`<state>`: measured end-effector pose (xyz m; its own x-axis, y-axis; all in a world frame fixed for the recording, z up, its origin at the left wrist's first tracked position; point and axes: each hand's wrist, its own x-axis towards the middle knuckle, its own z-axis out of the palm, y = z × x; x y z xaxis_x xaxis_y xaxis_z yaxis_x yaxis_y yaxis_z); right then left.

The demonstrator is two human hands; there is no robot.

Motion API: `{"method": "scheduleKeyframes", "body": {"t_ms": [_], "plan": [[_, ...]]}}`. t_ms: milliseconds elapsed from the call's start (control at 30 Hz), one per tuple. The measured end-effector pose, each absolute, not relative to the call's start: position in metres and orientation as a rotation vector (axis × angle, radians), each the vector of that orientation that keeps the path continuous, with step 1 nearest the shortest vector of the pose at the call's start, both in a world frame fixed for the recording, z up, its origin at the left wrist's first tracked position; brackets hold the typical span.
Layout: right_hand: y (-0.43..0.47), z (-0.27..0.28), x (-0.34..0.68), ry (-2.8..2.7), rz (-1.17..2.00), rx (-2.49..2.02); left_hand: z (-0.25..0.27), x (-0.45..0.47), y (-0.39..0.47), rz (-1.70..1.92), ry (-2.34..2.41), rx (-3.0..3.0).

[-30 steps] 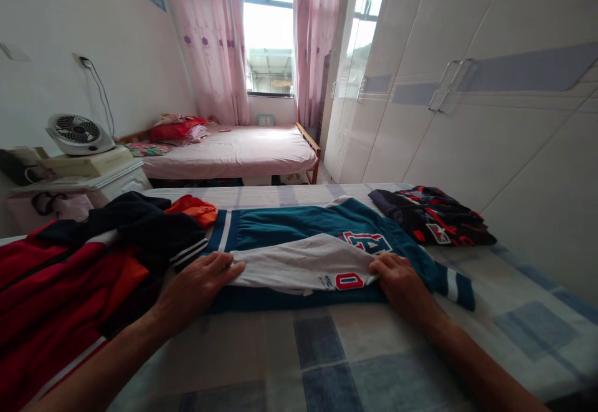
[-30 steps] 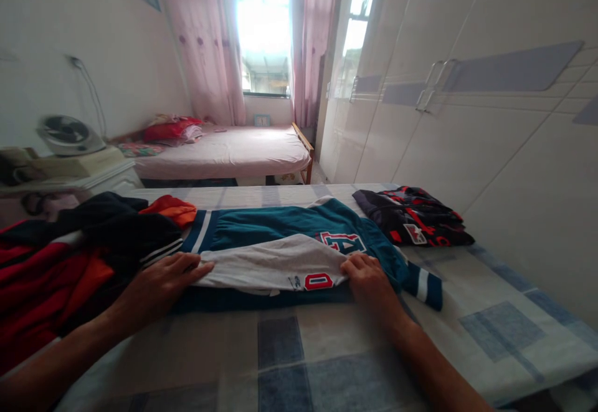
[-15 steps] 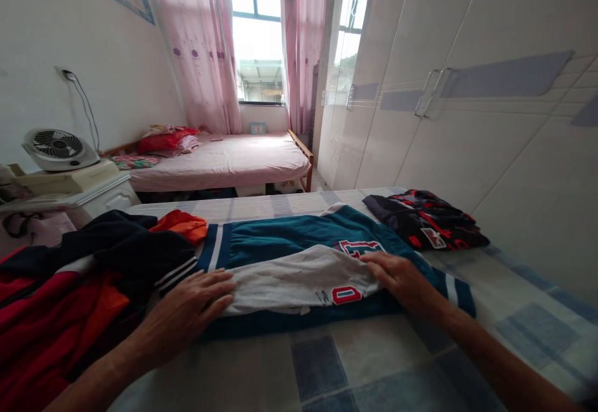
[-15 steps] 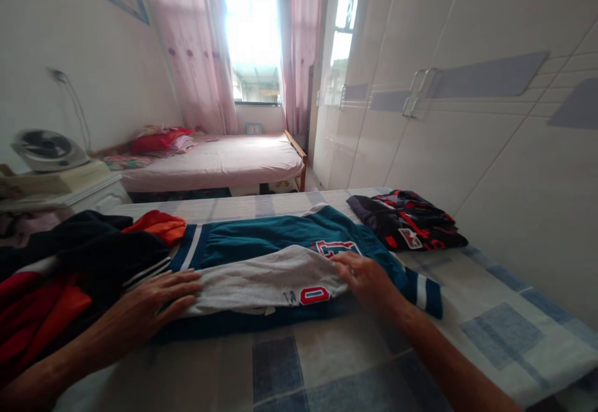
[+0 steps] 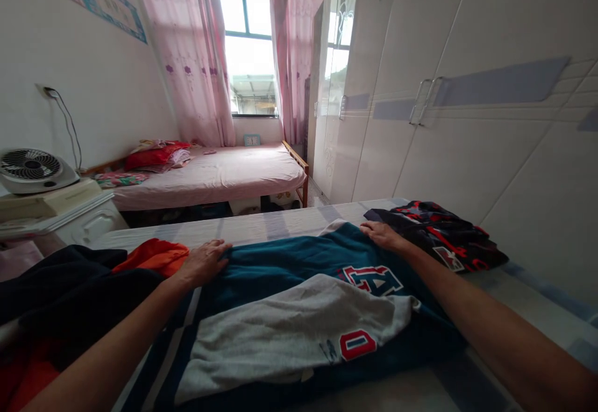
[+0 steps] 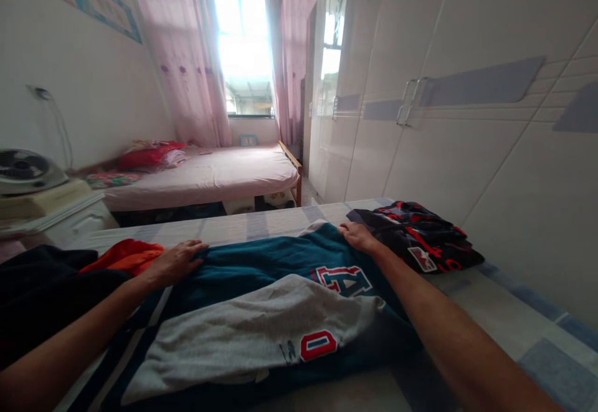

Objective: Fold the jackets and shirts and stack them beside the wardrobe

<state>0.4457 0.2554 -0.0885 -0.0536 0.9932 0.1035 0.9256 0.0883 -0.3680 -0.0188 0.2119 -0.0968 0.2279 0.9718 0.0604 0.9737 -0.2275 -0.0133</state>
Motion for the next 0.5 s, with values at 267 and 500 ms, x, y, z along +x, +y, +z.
{"method": "scheduleKeyframes", "body": {"t_ms": [267,500], "plan": [[0.288,-0.1,0.41,-2.037,0.373,-1.865,-0.09,-0.016,0.233,0.034,-1.92,-2.458],[0.236,-0.06,0.423,-1.91,0.201,-1.625,-0.055,-0.005,0.184,-0.16,-1.756,-2.326]]}}
